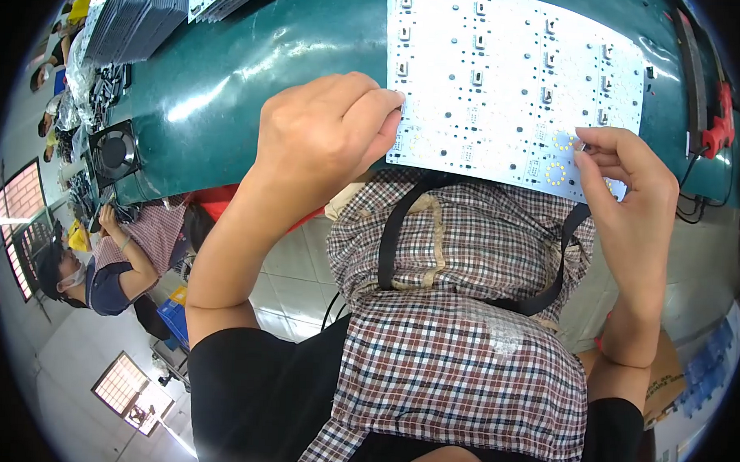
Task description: Manually placing small electronic components onto LED circuit board panels at an assembly station.
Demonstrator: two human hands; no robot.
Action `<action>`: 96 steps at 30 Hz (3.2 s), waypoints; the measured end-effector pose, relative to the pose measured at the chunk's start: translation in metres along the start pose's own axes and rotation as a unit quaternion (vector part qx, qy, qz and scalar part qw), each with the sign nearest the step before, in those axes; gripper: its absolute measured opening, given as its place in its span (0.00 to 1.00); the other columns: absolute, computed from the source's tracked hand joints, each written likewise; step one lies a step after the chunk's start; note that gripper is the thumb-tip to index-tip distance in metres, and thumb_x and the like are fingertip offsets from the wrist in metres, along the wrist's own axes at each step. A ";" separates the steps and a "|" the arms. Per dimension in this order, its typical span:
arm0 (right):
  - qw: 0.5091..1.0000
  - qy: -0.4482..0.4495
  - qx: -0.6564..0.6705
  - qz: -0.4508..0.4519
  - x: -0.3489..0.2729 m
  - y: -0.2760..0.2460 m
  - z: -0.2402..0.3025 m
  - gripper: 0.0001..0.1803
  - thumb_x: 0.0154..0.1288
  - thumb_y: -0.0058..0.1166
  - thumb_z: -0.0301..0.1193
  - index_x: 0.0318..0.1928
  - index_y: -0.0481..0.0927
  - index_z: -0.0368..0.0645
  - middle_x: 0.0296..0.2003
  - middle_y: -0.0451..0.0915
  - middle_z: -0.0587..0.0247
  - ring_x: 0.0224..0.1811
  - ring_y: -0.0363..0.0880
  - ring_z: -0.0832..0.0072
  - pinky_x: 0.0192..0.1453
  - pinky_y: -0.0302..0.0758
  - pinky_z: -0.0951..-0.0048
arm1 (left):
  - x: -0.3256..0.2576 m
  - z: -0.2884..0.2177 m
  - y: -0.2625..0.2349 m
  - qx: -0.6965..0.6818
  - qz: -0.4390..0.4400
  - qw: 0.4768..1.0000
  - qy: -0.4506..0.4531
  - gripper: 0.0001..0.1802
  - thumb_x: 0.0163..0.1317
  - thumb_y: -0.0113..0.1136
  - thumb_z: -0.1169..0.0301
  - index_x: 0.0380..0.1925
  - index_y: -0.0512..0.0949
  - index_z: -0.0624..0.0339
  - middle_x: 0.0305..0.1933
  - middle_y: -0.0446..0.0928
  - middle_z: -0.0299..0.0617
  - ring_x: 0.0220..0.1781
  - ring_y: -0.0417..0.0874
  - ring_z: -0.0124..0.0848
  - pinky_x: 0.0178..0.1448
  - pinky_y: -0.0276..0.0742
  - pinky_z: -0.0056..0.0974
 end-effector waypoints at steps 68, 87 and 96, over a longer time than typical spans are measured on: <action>0.977 -0.051 -0.207 0.023 0.001 -0.024 -0.012 0.13 0.59 0.68 0.16 0.45 0.90 0.37 0.33 0.84 0.62 0.31 0.81 0.78 0.35 0.77 0.78 | 0.062 0.060 -0.009 -0.236 0.052 0.909 -0.338 0.05 0.67 0.67 0.77 0.38 0.80 0.65 0.31 0.79 0.34 0.32 0.78 0.19 0.38 0.76 0.26; 0.904 -0.188 -0.383 -0.022 -0.007 -0.010 0.003 0.06 0.58 0.70 0.22 0.36 0.85 0.41 0.30 0.82 0.64 0.28 0.82 0.67 0.30 0.78 0.68 | -0.018 0.087 0.011 -0.096 0.041 0.973 -0.204 0.11 0.66 0.68 0.74 0.48 0.86 0.60 0.42 0.85 0.40 0.40 0.87 0.30 0.45 0.81 0.31; 0.928 -0.161 -0.336 0.026 0.005 -0.017 0.003 0.07 0.58 0.69 0.19 0.38 0.87 0.38 0.31 0.84 0.60 0.27 0.82 0.67 0.30 0.76 0.70 | -0.016 0.093 0.007 -0.127 0.071 0.970 -0.197 0.12 0.65 0.69 0.74 0.47 0.85 0.63 0.41 0.85 0.42 0.38 0.87 0.32 0.43 0.81 0.32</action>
Point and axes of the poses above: each hand's wrist, its own x-axis towards the middle knuckle, its own y-axis out of the palm, z = x × y, the point moved 4 cm from there along x, towards the middle knuckle
